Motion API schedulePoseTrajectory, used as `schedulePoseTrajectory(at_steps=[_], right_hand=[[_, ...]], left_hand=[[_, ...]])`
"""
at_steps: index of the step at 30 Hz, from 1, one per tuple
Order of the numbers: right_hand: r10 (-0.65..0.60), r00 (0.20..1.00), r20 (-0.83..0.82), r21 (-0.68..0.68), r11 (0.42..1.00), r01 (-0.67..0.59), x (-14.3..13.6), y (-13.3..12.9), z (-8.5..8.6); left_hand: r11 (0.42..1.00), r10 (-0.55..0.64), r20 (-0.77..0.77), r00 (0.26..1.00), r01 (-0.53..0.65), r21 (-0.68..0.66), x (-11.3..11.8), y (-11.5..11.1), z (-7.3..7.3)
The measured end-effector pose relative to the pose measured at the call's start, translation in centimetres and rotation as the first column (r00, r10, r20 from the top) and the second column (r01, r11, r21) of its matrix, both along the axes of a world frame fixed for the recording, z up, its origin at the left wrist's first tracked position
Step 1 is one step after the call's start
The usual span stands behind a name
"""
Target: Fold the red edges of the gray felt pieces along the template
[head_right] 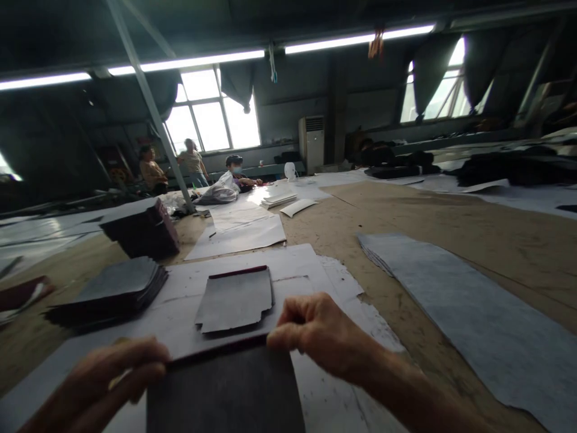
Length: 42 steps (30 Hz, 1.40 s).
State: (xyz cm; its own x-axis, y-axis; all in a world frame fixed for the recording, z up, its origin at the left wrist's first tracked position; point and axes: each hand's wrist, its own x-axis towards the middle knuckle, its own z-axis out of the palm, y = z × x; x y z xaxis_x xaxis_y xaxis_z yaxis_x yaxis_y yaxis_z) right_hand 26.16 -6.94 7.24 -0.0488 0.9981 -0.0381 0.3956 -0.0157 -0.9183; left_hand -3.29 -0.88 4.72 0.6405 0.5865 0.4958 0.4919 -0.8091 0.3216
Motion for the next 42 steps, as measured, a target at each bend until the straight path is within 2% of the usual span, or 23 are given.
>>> schedulePoseTrajectory(at_steps=[2, 4, 6, 9, 12, 16, 20, 29, 37, 40, 42], right_hand=[[0.067, 0.996, -0.05, -0.003, 0.998, -0.067, 0.5, 3.3, 0.8], [0.089, 0.996, -0.028, 0.024, 0.996, -0.088, 0.8, 6.8, 0.9], [0.03, 0.998, 0.05, 0.051, 0.998, -0.033, 0.6, 10.3, 0.2], [-0.129, 0.968, 0.217, 0.081, 0.99, 0.114, -0.2, 14.4, -1.7], [-0.241, 0.896, 0.373, 0.114, 0.97, 0.213, -1.0, 16.7, -3.6], [-0.281, 0.84, 0.463, 0.131, 0.96, 0.249, -1.2, 18.0, -4.8], [-0.272, 0.848, 0.454, 0.125, 0.962, 0.242, -0.9, 18.5, -5.3], [-0.268, 0.904, 0.332, 0.117, 0.963, 0.243, -0.7, 18.9, -6.8], [-0.342, 0.884, 0.319, 0.071, 0.939, 0.337, 0.5, 19.5, -7.3], [-0.385, 0.861, 0.334, 0.086, 0.921, 0.379, 1.5, 18.2, -7.0], [-0.399, 0.849, 0.347, 0.127, 0.917, 0.379, 2.4, 16.0, -6.6]], left_hand=[[0.975, 0.03, -0.026, 0.999, -0.035, -0.217, 0.5, 3.0, 2.0], [0.917, 0.03, -0.047, 0.998, -0.047, -0.396, 1.3, 6.5, 3.3], [0.9, 0.081, -0.046, 0.996, -0.093, -0.426, 2.3, 10.1, 3.5], [0.912, 0.173, -0.046, 0.984, -0.178, -0.369, 3.7, 14.1, 1.9], [0.924, 0.259, -0.043, 0.965, -0.26, -0.279, 4.7, 16.2, -0.6], [0.923, 0.324, -0.032, 0.946, -0.323, -0.209, 5.2, 17.0, -3.1], [0.917, 0.37, 0.011, 0.929, -0.364, -0.165, 5.3, 16.9, -4.3], [0.892, 0.441, 0.095, 0.892, -0.425, -0.15, 5.5, 17.6, -5.5], [0.88, 0.466, 0.118, 0.877, -0.446, -0.16, 6.1, 17.7, -6.4], [0.881, 0.47, 0.134, 0.872, -0.453, -0.139, 5.7, 17.6, -6.5], [0.886, 0.462, 0.15, 0.874, -0.446, -0.127, 5.2, 17.4, -6.3]])
